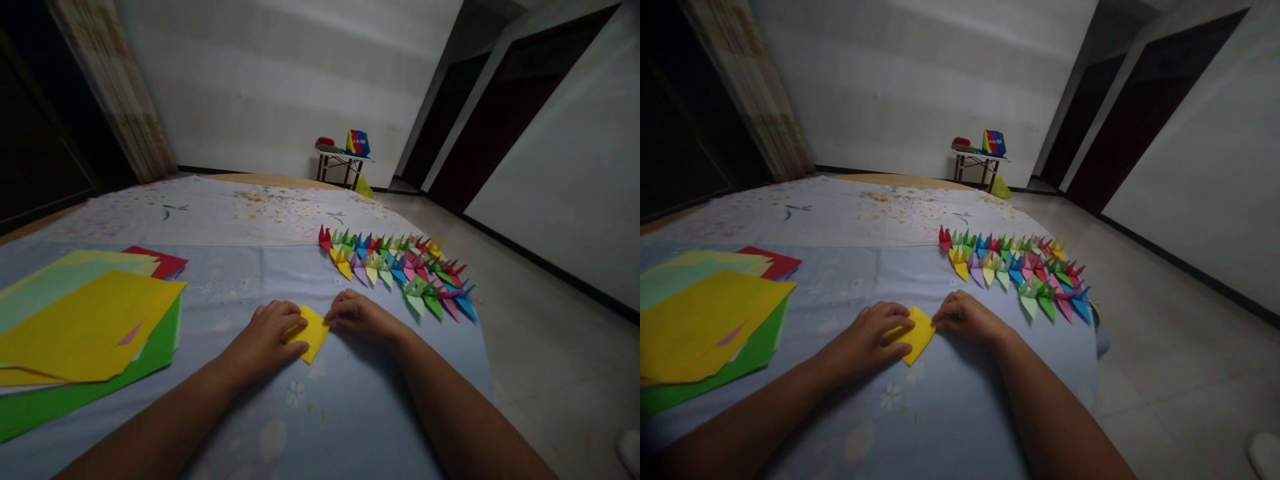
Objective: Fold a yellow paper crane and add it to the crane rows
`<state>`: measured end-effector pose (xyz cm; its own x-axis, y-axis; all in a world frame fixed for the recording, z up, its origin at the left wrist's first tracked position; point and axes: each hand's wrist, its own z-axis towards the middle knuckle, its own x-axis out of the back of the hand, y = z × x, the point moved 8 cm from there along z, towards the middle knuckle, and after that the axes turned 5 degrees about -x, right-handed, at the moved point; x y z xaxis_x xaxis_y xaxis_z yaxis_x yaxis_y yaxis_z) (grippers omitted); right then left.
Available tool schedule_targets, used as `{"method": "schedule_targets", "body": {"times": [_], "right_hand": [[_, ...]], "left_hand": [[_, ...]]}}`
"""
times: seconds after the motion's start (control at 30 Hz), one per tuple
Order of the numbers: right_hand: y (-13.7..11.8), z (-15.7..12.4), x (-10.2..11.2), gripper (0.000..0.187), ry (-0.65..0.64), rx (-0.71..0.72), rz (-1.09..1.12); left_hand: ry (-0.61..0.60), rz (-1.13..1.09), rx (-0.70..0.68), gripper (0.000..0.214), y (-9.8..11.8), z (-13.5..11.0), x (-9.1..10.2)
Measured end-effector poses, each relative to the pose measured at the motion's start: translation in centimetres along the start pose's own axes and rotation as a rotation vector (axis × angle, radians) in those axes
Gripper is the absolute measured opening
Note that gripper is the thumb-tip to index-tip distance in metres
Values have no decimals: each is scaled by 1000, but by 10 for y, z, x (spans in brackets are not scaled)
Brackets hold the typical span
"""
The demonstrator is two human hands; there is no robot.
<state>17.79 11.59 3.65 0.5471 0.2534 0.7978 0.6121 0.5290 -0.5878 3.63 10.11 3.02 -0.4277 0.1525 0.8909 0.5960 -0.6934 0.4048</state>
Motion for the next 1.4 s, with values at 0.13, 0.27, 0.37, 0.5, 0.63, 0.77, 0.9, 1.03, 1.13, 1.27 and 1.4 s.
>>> {"method": "schedule_targets", "body": {"times": [0.13, 0.27, 0.37, 0.5, 0.63, 0.77, 0.9, 1.03, 1.13, 1.27, 1.4], "right_hand": [[-6, 3, 0, 11, 18, 5, 1], [-12, 7, -3, 7, 42, -1, 21], [-10, 11, -7, 7, 50, -51, 35], [-9, 16, -14, 6, 58, -104, 25], [-11, 19, -19, 7, 92, -117, -16], [-15, 21, -23, 7, 117, -94, -77], [-19, 22, -25, 9, 133, -58, -134], [-20, 22, -26, 10, 140, -59, -171], [-19, 24, -28, 10, 130, -75, -177], [-17, 24, -28, 10, 127, -92, -161], [-13, 20, -20, 13, 160, -107, -107]], "left_hand": [[-50, -10, 16, 36, 3, 0, 2], [-73, -2, 16, 39, 6, 0, 2], [-82, 5, 10, 41, 7, -1, 2], [-72, 8, -14, 42, 9, -1, 1], [-65, 25, -39, 43, 8, -2, -1], [-69, 74, -49, 44, 9, -1, 0], [-62, 135, -27, 38, 14, 1, 6], [-109, 133, -114, 19, 26, 2, 5], [-163, 111, -207, 11, 33, 1, 0], [-161, 130, -238, 13, 36, -1, -1], [-171, 162, -253, 17, 37, -2, -3]]}}
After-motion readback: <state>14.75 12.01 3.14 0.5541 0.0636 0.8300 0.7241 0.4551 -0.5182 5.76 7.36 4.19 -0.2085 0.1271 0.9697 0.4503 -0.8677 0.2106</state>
